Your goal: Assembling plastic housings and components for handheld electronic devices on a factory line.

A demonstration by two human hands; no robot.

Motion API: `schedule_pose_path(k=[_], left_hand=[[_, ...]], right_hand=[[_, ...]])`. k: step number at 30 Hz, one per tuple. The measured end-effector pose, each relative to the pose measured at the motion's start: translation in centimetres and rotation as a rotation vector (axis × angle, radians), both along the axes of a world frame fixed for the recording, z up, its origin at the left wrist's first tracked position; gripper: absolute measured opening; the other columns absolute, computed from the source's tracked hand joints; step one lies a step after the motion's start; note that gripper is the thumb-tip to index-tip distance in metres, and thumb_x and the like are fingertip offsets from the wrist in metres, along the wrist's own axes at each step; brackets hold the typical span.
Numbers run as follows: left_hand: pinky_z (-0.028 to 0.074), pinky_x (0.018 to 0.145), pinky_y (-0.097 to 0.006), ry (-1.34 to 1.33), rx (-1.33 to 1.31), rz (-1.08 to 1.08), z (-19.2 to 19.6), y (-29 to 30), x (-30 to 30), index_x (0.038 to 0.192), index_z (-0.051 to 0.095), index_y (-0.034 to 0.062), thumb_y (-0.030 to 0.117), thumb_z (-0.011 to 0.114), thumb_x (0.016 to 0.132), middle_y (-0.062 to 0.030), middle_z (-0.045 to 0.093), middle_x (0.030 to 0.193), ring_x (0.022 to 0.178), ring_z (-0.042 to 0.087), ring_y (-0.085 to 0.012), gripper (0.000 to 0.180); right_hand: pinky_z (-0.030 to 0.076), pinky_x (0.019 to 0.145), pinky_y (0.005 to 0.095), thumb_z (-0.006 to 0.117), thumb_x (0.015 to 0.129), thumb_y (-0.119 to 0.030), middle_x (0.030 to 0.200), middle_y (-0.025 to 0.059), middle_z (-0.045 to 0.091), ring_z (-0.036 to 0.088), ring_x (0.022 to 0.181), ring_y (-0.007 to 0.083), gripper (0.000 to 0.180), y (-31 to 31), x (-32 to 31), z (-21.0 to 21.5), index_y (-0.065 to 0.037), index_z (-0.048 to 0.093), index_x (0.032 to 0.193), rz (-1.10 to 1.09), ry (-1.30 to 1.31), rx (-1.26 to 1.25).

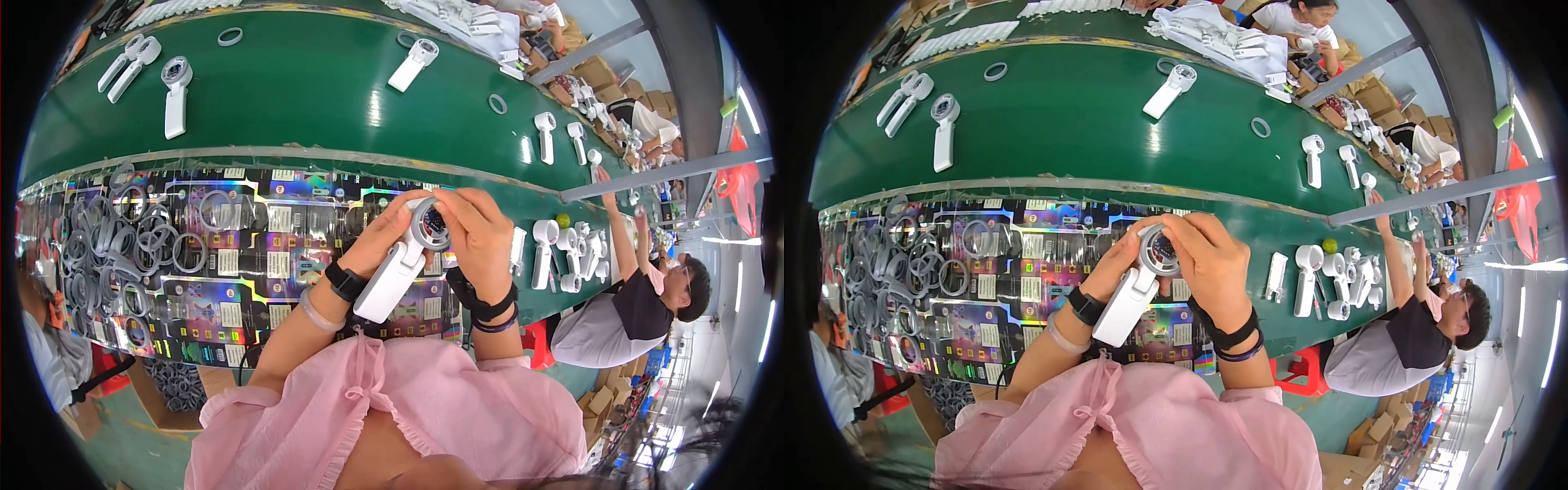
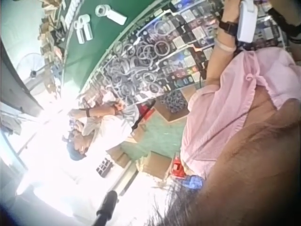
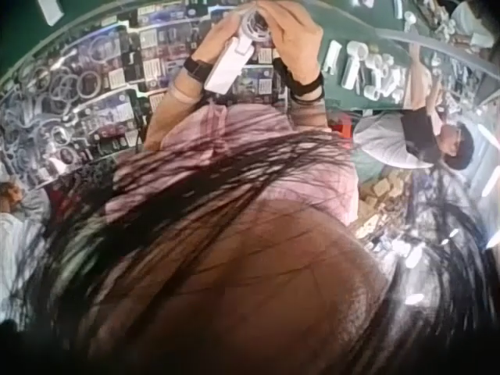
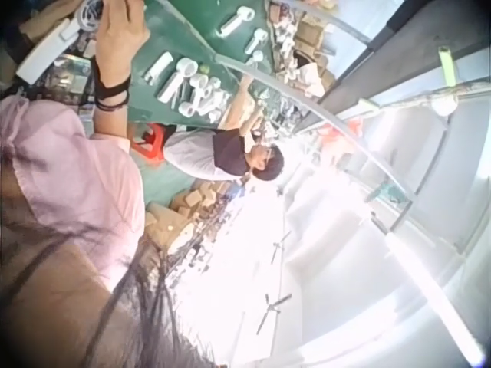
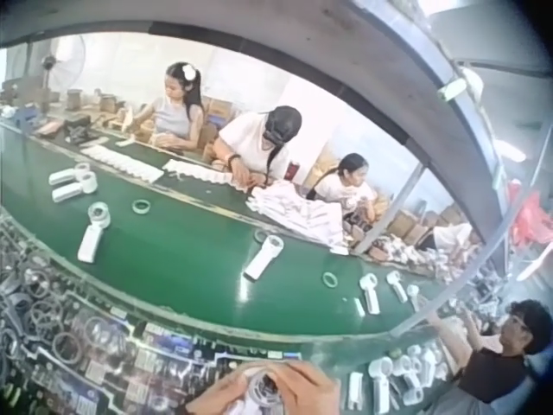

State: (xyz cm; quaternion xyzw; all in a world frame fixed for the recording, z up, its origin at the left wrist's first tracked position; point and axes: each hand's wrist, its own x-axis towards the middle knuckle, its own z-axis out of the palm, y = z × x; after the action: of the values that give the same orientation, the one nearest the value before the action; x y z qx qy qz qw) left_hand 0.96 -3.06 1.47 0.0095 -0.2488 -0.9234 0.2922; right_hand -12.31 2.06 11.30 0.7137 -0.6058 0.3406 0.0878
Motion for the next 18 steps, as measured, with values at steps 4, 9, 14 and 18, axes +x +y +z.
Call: schedule_pose_path(k=[4,9,14,18], left_hand=[[0.057,0.061,-0.036,-0.041,-0.049,0.025,-0.6,0.0,-0.2,0.138,0.037,0.0109,0.054,0.046,0.094,-0.0121,0.062,0.094,0.071,0.066,-0.0228,0.063],[0.058,0.059,-0.034,0.005,0.020,0.008,-0.8,0.2,-0.2,0.130,0.039,0.0121,0.036,0.074,0.081,-0.0094,0.060,0.095,0.070,0.067,-0.0208,0.065],[0.057,0.059,-0.032,-0.155,0.011,0.010,0.2,0.3,0.3,0.128,0.041,0.0103,0.018,0.075,0.079,-0.0085,0.059,0.099,0.069,0.066,-0.0182,0.060],[0.053,0.072,-0.030,-0.325,-0.252,0.126,0.1,0.5,-0.3,0.126,0.041,0.0015,0.017,0.074,0.079,-0.0087,0.057,0.107,0.084,0.062,-0.0156,0.059]], right_hand=[[0.050,0.051,0.0295,0.070,0.080,-0.007,0.089,0.0046,0.064,0.064,0.062,0.0196,0.014,0.0,0.0,-0.1,-0.008,0.071,0.094,-0.026,-0.043,0.060],[0.051,0.053,0.0302,0.071,0.080,-0.006,0.083,0.0056,0.065,0.064,0.066,0.0212,0.018,0.3,0.1,-0.6,-0.008,0.072,0.097,-0.018,-0.108,0.117],[0.050,0.073,0.0285,0.067,0.086,-0.012,0.092,0.0072,0.065,0.064,0.091,0.0195,0.019,0.1,-1.8,-2.8,-0.007,0.071,0.104,0.074,-0.475,0.316],[0.040,0.097,0.0311,0.049,0.097,-0.030,0.114,0.0107,0.063,0.057,0.106,0.0184,0.042,-0.1,-1.5,-4.5,0.003,0.062,0.118,0.208,-1.365,0.583]])
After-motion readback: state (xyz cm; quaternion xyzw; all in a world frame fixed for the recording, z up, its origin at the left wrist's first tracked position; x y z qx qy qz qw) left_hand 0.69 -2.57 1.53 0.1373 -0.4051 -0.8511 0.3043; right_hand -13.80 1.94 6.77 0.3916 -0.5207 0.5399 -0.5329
